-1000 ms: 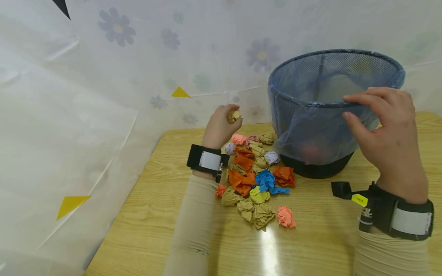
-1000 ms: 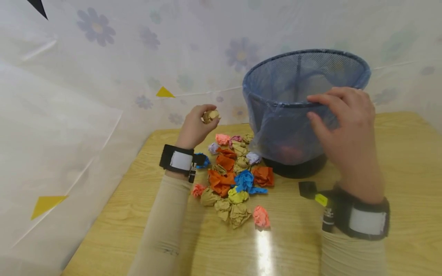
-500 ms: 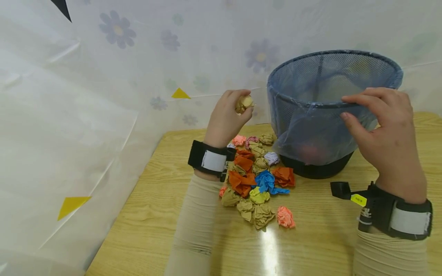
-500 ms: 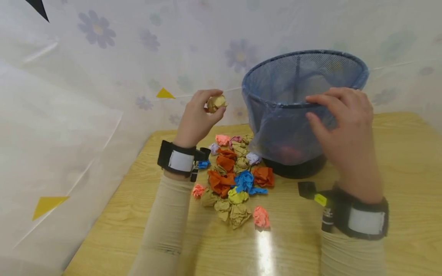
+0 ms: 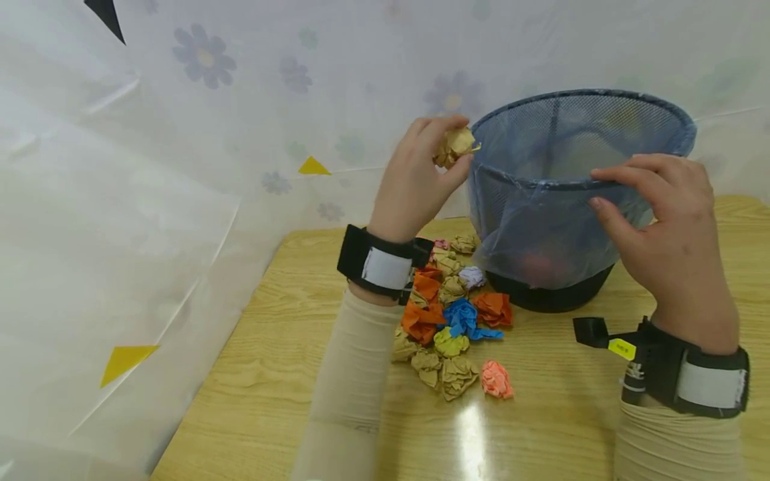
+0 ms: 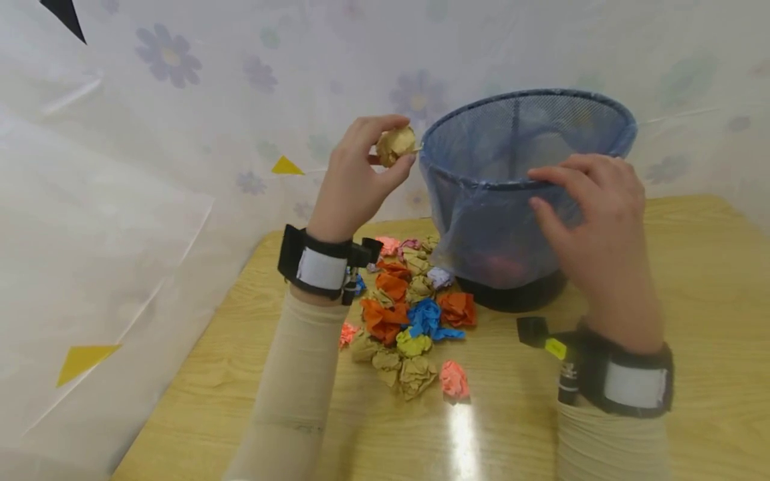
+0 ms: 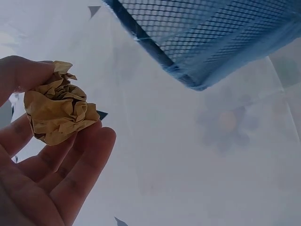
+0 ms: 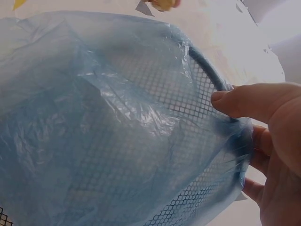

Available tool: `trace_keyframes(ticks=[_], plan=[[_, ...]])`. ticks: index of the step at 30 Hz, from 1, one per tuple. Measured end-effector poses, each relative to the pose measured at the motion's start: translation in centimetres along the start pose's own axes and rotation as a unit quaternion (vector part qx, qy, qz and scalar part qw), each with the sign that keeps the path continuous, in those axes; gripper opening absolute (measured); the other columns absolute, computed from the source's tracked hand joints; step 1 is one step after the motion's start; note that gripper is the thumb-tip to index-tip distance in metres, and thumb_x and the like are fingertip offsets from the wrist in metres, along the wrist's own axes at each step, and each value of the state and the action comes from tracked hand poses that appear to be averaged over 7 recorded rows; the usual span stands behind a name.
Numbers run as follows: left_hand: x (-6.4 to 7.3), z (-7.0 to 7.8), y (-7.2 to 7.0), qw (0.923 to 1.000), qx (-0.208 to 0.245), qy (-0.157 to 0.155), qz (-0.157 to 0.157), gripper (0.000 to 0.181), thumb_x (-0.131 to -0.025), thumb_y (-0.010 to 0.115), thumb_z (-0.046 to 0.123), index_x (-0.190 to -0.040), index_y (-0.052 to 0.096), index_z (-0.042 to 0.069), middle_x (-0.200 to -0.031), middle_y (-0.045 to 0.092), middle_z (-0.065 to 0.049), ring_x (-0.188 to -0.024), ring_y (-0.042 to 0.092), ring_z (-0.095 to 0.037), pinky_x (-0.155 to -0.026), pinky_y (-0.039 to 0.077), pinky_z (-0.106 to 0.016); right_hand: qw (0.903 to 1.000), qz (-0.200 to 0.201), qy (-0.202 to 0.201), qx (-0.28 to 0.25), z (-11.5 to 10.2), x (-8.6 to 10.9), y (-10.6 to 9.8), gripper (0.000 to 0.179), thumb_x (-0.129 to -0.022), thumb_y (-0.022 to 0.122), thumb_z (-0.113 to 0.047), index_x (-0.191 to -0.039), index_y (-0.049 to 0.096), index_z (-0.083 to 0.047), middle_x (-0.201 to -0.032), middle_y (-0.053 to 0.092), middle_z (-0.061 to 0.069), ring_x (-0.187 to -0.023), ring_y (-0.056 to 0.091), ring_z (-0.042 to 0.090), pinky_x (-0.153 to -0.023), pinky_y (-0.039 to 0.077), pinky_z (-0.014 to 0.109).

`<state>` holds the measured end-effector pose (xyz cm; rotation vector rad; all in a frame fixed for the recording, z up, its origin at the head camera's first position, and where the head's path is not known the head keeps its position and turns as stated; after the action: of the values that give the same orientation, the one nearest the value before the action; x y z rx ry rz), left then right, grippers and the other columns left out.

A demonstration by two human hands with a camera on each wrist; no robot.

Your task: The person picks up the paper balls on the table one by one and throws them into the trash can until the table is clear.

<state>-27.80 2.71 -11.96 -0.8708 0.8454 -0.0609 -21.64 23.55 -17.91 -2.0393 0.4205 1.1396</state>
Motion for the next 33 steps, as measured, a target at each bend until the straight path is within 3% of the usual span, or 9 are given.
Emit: trace_keyframes(ticks=[5, 12, 23, 33], plan=[[-1.4, 1.5, 0.0, 0.9999, 0.004, 0.0, -0.014, 0.041, -0.09, 0.061, 0.019, -0.129, 0.053, 0.009, -0.123, 0.051, -0.008, -0.09, 0.047, -0.013, -0.073, 0.037, -0.019, 1.0, 0.001, 0.0, -0.001, 0.1, 0.0, 0.0, 0.028, -0.08, 0.065, 0.006, -0.108, 0.063, 0.007, -0.11, 0.051, 0.027, -0.106, 0.038, 0.047, -0.1, 0.022, 0.05], [-2.8, 2.8, 1.3, 0.9982, 0.009, -0.012, -0.058, 0.044, -0.091, 0.059, 0.024, -0.133, 0.05, 0.015, -0.128, 0.048, -0.003, -0.1, 0.047, -0.012, -0.078, 0.038, -0.016, 1.0, 0.006, -0.003, -0.005, 0.1, 0.1, -0.2, 0.028, -0.08, 0.065, 0.006, -0.108, 0.064, 0.006, -0.11, 0.051, 0.027, -0.106, 0.039, 0.046, -0.1, 0.023, 0.05], [-4.3, 4.3, 2.5, 0.9963, -0.005, 0.013, -0.085, 0.046, -0.092, 0.057, 0.027, -0.136, 0.047, 0.015, -0.131, 0.047, -0.003, -0.109, 0.047, -0.01, -0.081, 0.037, -0.014, 0.9994, 0.027, -0.011, -0.018, -0.1, -0.1, -0.2, 0.027, -0.078, 0.068, 0.006, -0.105, 0.065, 0.005, -0.106, 0.054, 0.025, -0.103, 0.043, 0.045, -0.099, 0.025, 0.05], [-6.3, 5.7, 2.9, 0.994, 0.005, 0.03, -0.105, 0.048, -0.092, 0.057, 0.025, -0.136, 0.045, 0.013, -0.131, 0.047, -0.002, -0.108, 0.048, -0.008, -0.08, 0.037, -0.011, 0.9995, 0.019, -0.013, -0.02, -0.5, -0.2, -0.2, 0.027, -0.079, 0.067, 0.005, -0.106, 0.065, 0.005, -0.107, 0.053, 0.026, -0.106, 0.041, 0.045, -0.099, 0.025, 0.051]])
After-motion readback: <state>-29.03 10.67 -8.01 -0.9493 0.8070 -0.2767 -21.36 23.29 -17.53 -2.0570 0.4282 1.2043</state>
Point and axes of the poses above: each hand's wrist, its own x-axis away from the middle knuckle, its own y-axis out of the palm, z = x × y, the point moved 9 cm from there along -x, towards the middle knuckle
